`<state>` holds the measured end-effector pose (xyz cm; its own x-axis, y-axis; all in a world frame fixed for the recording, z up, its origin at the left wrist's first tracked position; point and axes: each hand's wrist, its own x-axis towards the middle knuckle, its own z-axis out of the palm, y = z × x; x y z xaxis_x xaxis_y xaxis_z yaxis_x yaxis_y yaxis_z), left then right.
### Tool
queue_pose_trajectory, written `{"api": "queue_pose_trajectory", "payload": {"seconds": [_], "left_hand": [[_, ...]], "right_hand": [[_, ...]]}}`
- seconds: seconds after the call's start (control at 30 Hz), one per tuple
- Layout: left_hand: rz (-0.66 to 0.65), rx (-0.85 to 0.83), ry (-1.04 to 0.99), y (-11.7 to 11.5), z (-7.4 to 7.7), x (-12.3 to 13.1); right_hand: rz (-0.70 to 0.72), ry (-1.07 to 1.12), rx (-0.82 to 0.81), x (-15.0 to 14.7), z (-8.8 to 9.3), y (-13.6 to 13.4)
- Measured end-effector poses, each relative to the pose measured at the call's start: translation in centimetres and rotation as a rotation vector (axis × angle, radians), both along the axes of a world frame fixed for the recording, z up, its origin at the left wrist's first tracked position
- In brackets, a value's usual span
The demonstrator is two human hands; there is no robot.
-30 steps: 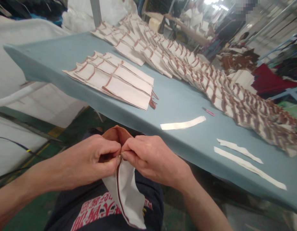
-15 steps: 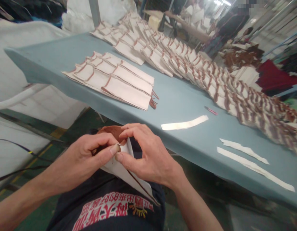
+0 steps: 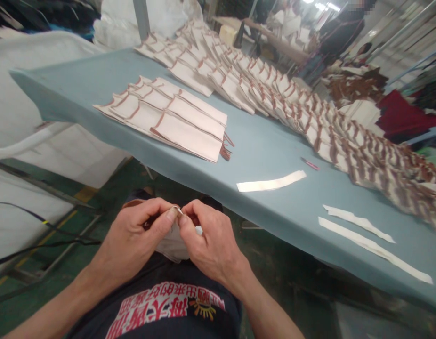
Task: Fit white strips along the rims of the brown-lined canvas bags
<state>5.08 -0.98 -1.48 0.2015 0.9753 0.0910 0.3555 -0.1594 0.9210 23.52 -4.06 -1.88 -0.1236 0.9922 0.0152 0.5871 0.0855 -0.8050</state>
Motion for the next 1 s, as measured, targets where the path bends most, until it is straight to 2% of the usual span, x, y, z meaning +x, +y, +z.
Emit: {"api": "queue_pose_trajectory", "payload": {"seconds": [0.07,0.23,0.3,0.4,0.53,0.7,0.83,1.0], "left_hand": [[0.052,-0.093,-0.063,-0.3,-0.6,0.2],[0.213,-0.591,-0.363,-1.7,-2.7,1.2],[0.200,-0.647,-0.369,-2.2,-2.9,1.2],[0.078,-0.471,-0.264,-2.5,-2.5,0.6],[0.010,-0.190,-0.128,-2.6,-2.1,-0.5],[-0.039,-0.126,-0.052,-3.0,-2.8,-1.3],[-0.081,-0.070,0.085,-2.9,-2.7,-1.4],[-0.119,-0.026,0.190,-2.3,-1.3,-0.6]], "right_hand": [[-0.029,0.012,0.071,-0.5,-0.5,-0.4],[-0.145,-0.079,0.303,-1.8,-3.4,-2.0],[-0.143,-0.068,0.301,-1.8,-4.4,-2.8],[-0.073,-0.013,0.238,-1.0,-4.7,-3.4],[0.036,-0.014,0.202,0.0,-3.4,-3.2],[0.196,-0.058,0.214,-0.1,-2.7,-2.7],[0.122,-0.009,0.176,-0.9,-3.4,-3.1],[0.037,0.099,0.052,-1.5,-3.5,-3.5]]}}
